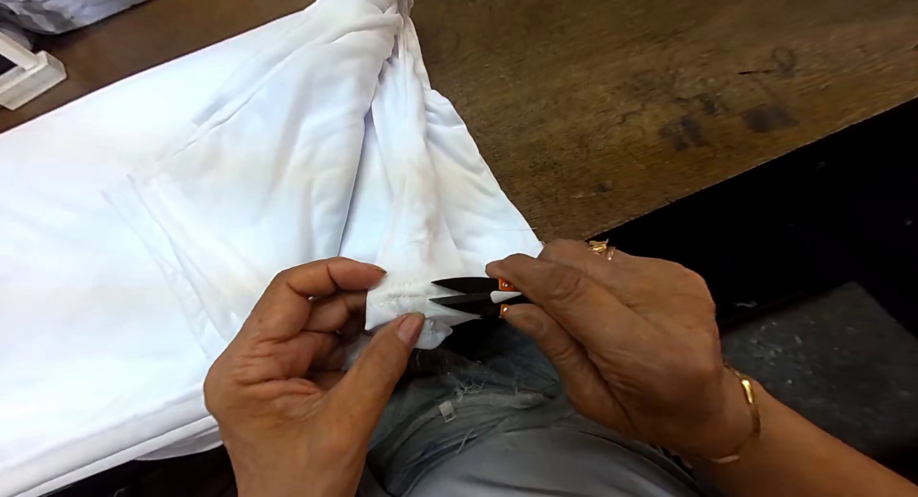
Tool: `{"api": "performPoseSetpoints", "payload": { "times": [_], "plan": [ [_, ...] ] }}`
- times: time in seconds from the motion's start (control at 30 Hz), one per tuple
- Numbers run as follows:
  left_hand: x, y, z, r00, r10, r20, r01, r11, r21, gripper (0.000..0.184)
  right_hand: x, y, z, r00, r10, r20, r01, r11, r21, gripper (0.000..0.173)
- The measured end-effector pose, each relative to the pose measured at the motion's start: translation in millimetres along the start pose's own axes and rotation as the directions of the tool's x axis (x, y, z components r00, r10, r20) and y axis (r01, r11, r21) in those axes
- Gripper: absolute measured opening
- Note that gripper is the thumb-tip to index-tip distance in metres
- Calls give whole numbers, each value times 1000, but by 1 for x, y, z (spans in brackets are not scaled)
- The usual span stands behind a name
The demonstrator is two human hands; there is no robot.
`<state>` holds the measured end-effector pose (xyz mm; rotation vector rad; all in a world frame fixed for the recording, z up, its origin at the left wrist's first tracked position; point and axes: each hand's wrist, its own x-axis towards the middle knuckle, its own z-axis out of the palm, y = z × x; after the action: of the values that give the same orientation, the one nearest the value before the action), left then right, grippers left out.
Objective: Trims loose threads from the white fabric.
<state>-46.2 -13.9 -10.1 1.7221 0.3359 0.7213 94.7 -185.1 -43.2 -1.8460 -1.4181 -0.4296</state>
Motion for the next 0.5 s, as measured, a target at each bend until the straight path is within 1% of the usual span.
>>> {"api": "performPoseSetpoints", "payload": {
  "times": [0.17,0.5],
  "plan": [
    [-1,1,0,999,-37,-5,37,999,-29,35,0,-1,2,999,-30,-21,30,1000,-10,31],
    [-3,1,3,996,-88,-26,87,996,-30,36,-1,-7,5,999,-29,-47,28,999,-25,31]
  ]
}}
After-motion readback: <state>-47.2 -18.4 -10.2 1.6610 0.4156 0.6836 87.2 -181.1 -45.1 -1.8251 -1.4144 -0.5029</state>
